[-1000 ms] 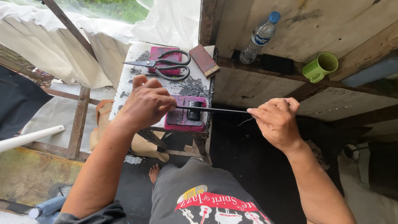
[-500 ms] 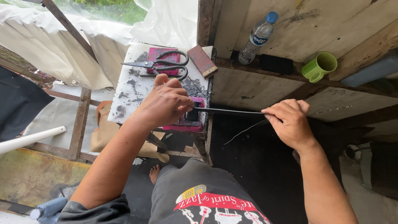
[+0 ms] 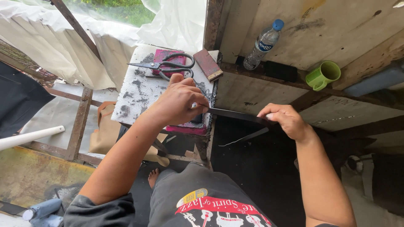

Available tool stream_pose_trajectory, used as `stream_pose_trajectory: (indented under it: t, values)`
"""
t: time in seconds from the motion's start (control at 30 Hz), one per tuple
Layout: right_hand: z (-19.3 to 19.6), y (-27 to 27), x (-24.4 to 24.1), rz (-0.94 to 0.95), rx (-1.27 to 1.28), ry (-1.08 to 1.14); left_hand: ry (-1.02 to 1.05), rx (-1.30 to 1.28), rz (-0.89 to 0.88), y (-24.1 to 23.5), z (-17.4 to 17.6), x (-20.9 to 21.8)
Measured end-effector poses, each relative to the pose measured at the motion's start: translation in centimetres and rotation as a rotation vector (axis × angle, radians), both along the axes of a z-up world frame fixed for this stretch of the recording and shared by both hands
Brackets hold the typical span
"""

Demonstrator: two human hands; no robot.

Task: Applying edge paint to leather straps using a roller applicator and hanging them on a drying rack with clothespins.

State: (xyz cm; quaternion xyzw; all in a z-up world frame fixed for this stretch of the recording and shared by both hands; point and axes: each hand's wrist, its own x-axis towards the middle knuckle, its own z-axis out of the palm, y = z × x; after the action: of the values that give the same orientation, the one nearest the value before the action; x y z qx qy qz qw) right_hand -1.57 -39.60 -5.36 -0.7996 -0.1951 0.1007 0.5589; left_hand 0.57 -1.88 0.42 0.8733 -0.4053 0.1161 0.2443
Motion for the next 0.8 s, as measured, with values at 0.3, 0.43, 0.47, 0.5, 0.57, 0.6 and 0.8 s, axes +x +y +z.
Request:
stream_pose_trajectory:
  t: [0.3, 0.43, 0.47, 0.5, 0.57, 0.6, 0.8]
  values:
    - [1.1, 4.0, 1.2, 0.202, -0.125, -0.238, 0.037, -0.021, 0.005, 1.0, 0.6, -0.6]
    - [3.7, 6.1, 0.1, 0.222, -0.175, -0.292, 0.084, -0.012, 0.021, 3.8, 1.2, -1.5]
    - [4.1, 6.5, -0.1, 0.206, -0.240, -0.354, 0.096, 0.013, 0.060, 4.7, 1.4, -1.8]
    - [4.5, 7.0, -0.4, 0.188, -0.306, -0.415, 0.109, 0.039, 0.098, 5.5, 1.6, -2.0]
    - [4.9, 7.8, -0.8, 0.162, -0.347, -0.469, 0.107, 0.034, 0.147, 7.3, 1.4, -2.4]
    - [5.0, 8.3, -1.0, 0.134, -0.389, -0.525, 0.102, 0.029, 0.193, 8.3, 1.3, -2.6]
    - [4.2, 10.6, -0.9, 0.075, -0.481, -0.809, 0.021, 0.050, 0.264, 10.9, -0.4, -3.2]
